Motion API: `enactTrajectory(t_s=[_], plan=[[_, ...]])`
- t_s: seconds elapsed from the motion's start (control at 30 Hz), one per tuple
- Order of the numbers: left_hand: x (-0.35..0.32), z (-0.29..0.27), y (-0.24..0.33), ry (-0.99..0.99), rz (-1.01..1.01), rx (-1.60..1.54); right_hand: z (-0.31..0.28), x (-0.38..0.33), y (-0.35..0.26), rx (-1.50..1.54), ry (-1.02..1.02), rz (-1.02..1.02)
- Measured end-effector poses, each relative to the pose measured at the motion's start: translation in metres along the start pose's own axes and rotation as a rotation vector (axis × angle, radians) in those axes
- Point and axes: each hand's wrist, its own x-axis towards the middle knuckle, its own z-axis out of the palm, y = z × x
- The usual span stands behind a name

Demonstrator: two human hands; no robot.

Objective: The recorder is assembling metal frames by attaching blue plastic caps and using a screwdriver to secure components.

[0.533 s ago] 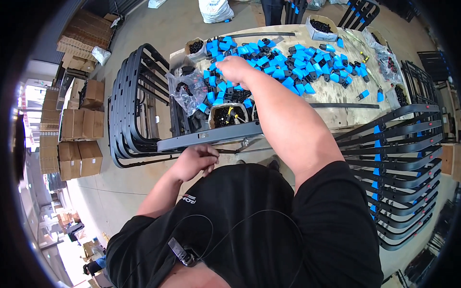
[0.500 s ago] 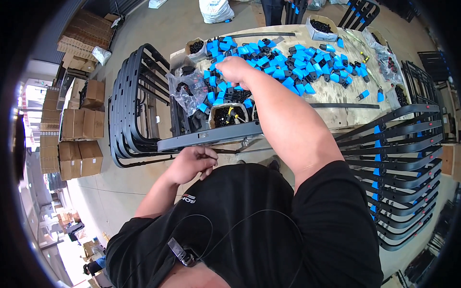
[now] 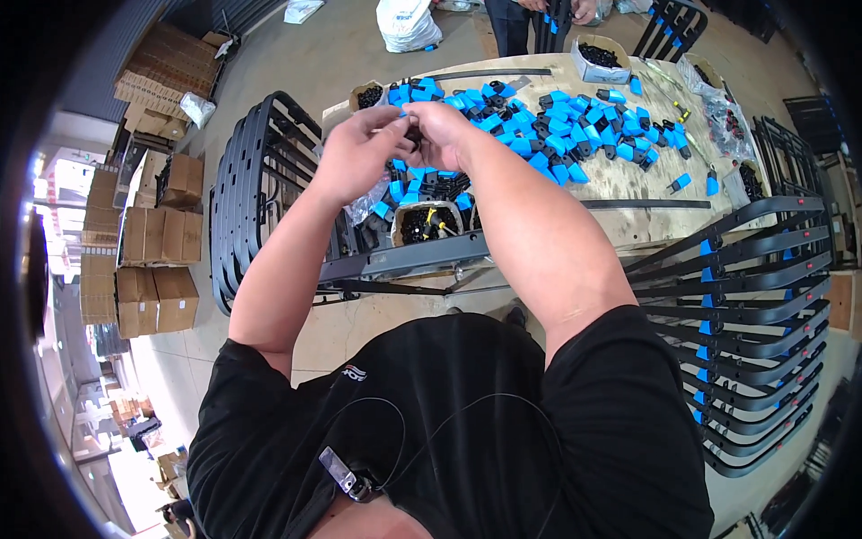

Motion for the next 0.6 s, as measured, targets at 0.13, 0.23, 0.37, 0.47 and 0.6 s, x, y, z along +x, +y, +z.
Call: enactTrajectory(t_s=[0.13, 0.23, 0.37, 0.47, 0.6], plan=[[0.018, -0.017, -0.016, 0.123, -0.012, 0.16, -0.006, 0.006, -0.005, 0.1, 0.233, -0.043], [0.049, -0.034, -0.075, 0.021, -0.172, 0.276, -0.004, 0.004, -0.006, 0.121, 0.283, -0.093], [0.074, -0.037, -0.17, -0.374, -0.431, 0.624, 0.006, 0.002, -0.001, -0.221, 0.311, -0.16], [0.097, -0.02, -0.227, -0.366, -0.082, 1.023, 0.004, 0.008, 0.006, -0.488, 0.416, -0.25], [0.137, 0.019, -0.247, -0.458, -0.522, 0.924, -0.007, 0.014, 0.01, -0.789, 0.458, -0.34]])
